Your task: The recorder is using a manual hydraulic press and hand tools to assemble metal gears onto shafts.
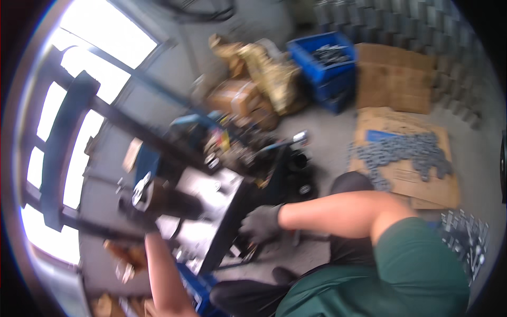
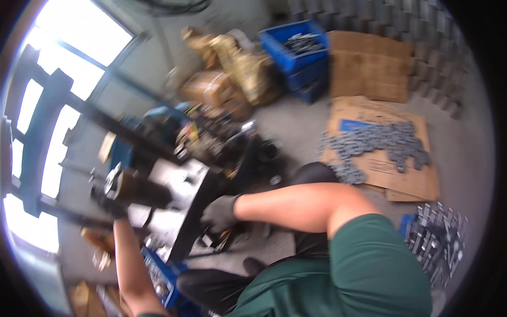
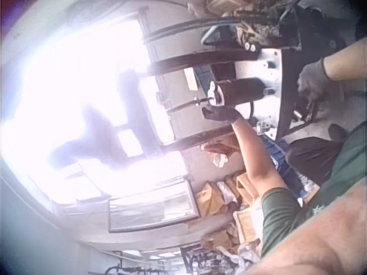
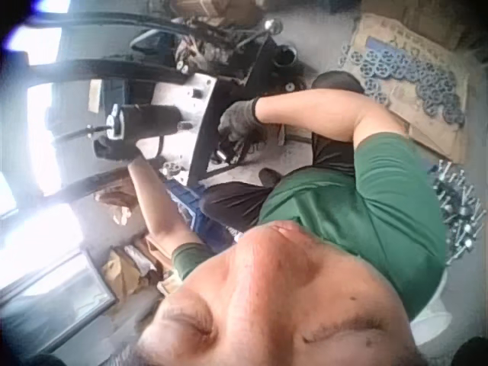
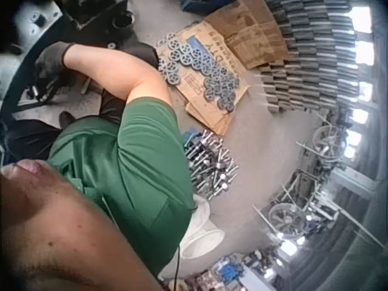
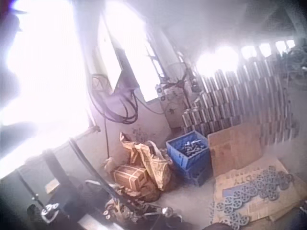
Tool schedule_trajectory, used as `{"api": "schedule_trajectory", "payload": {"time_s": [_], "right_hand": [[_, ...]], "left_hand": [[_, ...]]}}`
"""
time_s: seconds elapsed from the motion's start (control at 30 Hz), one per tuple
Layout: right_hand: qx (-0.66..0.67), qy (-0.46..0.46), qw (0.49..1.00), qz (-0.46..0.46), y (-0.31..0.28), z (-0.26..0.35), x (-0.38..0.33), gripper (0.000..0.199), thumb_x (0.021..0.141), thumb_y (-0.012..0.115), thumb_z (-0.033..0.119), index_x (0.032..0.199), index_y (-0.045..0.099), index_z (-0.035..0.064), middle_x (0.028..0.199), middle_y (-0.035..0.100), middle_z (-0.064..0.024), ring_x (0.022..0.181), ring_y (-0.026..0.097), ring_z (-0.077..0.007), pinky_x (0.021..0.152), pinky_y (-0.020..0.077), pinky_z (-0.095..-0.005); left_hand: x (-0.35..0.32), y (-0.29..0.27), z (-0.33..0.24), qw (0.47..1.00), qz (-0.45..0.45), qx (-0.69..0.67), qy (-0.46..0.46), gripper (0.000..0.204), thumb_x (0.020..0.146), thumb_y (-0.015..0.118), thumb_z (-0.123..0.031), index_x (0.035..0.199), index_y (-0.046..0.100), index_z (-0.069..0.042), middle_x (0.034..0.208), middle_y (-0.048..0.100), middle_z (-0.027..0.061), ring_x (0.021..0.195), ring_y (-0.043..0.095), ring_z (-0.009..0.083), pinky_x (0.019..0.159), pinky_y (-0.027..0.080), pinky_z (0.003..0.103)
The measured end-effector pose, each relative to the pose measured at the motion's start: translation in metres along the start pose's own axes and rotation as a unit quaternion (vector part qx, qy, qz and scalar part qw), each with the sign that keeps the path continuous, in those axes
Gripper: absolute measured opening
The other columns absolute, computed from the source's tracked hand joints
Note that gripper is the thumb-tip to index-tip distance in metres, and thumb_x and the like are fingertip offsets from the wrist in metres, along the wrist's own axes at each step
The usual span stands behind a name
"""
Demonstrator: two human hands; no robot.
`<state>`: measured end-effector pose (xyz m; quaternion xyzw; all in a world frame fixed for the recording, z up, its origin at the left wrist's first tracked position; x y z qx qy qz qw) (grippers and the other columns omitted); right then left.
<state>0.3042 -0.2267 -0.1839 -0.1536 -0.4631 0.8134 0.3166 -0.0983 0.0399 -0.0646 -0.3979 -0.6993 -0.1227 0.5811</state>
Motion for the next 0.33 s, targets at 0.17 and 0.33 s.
{"api": "schedule_trajectory", "payload": {"time_s": [0.17, 0.33], "right_hand": [[0.154, 0.002, 0.925, -0.347, 0.004, -0.009, 0.010, 0.032, 0.092, 0.067, 0.035, 0.103, 0.070, 0.0047, 0.096, 0.066, -0.0192, 0.095, 0.067, -0.0386, 0.083, 0.0542, -0.0475], [0.295, 0.115, 0.877, -0.362, 0.021, 0.010, 0.010, 0.032, 0.094, 0.066, 0.032, 0.099, 0.071, 0.0014, 0.098, 0.070, -0.0233, 0.095, 0.068, -0.0392, 0.087, 0.0536, -0.0448]], "left_hand": [[-0.136, 0.004, -0.230, 0.930, 0.050, -0.299, -0.210, 0.042, 0.107, 0.053, -0.032, 0.132, 0.060, 0.001, 0.126, 0.061, 0.0132, 0.118, 0.059, 0.0280, 0.107, 0.045, 0.044], [-0.291, 0.035, -0.276, 0.768, 0.202, -0.514, -0.325, 0.025, 0.109, 0.049, -0.021, 0.122, 0.060, -0.002, 0.122, 0.058, 0.0075, 0.116, 0.058, 0.0216, 0.100, 0.049, 0.032]]}}
Point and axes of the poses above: each hand's wrist, its own x-axis towards the middle knuckle, its own y-axis out of the palm, z = x × y, the point moved 1 cm from there along x, towards the middle knuckle
